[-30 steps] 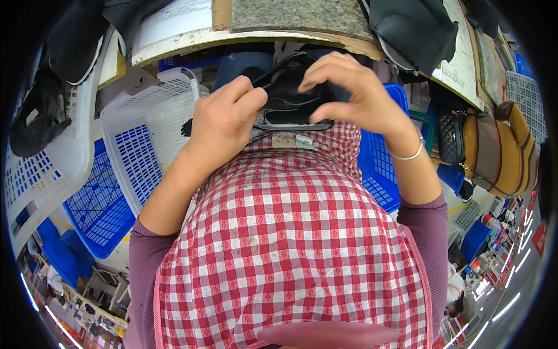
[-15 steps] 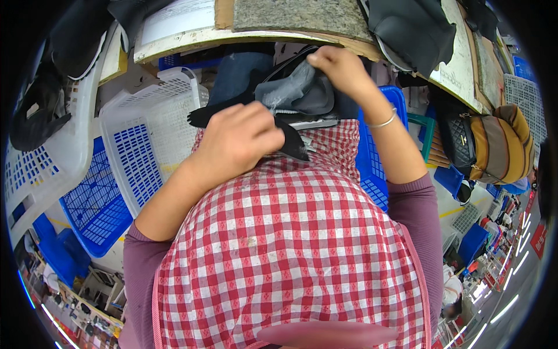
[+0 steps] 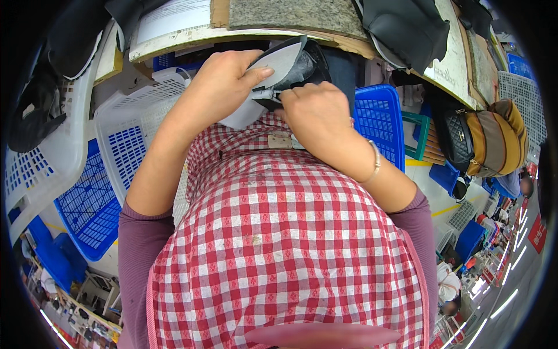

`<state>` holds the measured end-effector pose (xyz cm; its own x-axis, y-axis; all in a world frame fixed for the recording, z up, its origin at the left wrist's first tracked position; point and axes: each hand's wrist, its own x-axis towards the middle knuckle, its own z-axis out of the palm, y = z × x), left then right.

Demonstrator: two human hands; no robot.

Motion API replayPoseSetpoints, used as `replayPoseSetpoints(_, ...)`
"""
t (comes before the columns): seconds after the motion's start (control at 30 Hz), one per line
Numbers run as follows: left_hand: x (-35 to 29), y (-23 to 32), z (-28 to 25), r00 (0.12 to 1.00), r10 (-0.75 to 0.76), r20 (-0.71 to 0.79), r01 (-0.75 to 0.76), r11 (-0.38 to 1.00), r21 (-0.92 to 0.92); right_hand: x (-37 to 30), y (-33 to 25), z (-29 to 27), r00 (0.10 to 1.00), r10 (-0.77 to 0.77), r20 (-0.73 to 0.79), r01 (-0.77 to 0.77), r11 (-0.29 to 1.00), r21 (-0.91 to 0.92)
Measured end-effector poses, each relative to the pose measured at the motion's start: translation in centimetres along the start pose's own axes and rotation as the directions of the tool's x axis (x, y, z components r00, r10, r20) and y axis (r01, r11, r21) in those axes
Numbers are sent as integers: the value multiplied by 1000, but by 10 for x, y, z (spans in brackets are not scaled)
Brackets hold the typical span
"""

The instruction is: The person repeatedly picks up black shoe uppers, aligns edges, and presses them together by hand. They turn the pieces over and inspect the seams, then place the assembled pieces on the table. The process is repeated for multiple shoe parts.

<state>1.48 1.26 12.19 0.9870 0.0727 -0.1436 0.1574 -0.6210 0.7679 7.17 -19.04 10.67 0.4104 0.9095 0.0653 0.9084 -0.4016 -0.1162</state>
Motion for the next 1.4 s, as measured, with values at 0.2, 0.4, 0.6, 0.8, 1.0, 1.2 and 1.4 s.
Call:
replayPoseSetpoints(0.2, -8, 2, 0, 978, 133, -163, -100, 975, 197, 11, -5, 9, 970, -61, -234, 92, 988, 124)
replayPoseSetpoints(0.4, -14, -5, 14, 966, 196, -166, -112, 903, 415, 65, 17, 1, 846, -364, 389, 324, 931, 166)
replayPoseSetpoints(0.6, -71, -15, 56, 643, 723, -251, -582, 675, 454, 101, 98, 47, 538, -507, 674, -394, 556, 732)
replayPoseSetpoints(0.8, -74, -51, 67, 829, 466, 308, -538, 517, 665, 105, 89, 27, 603, -400, 690, -266, 714, 647)
replayPoseSetpoints(1.0, -54, -61, 50, 989, 2, 150, 95, 766, -635, 81, 60, 10, 771, -274, 575, 132, 952, 277)
replayPoseSetpoints(1.2, -22, -78, 68, 971, -223, -92, 104, 731, -675, 42, 38, 17, 968, -156, 197, 165, 986, -35)
replayPoseSetpoints(1.4, -3, -82, 61, 1000, -15, 27, 25, 885, -466, 1, 15, 24, 945, 34, -324, 18, 988, 155)
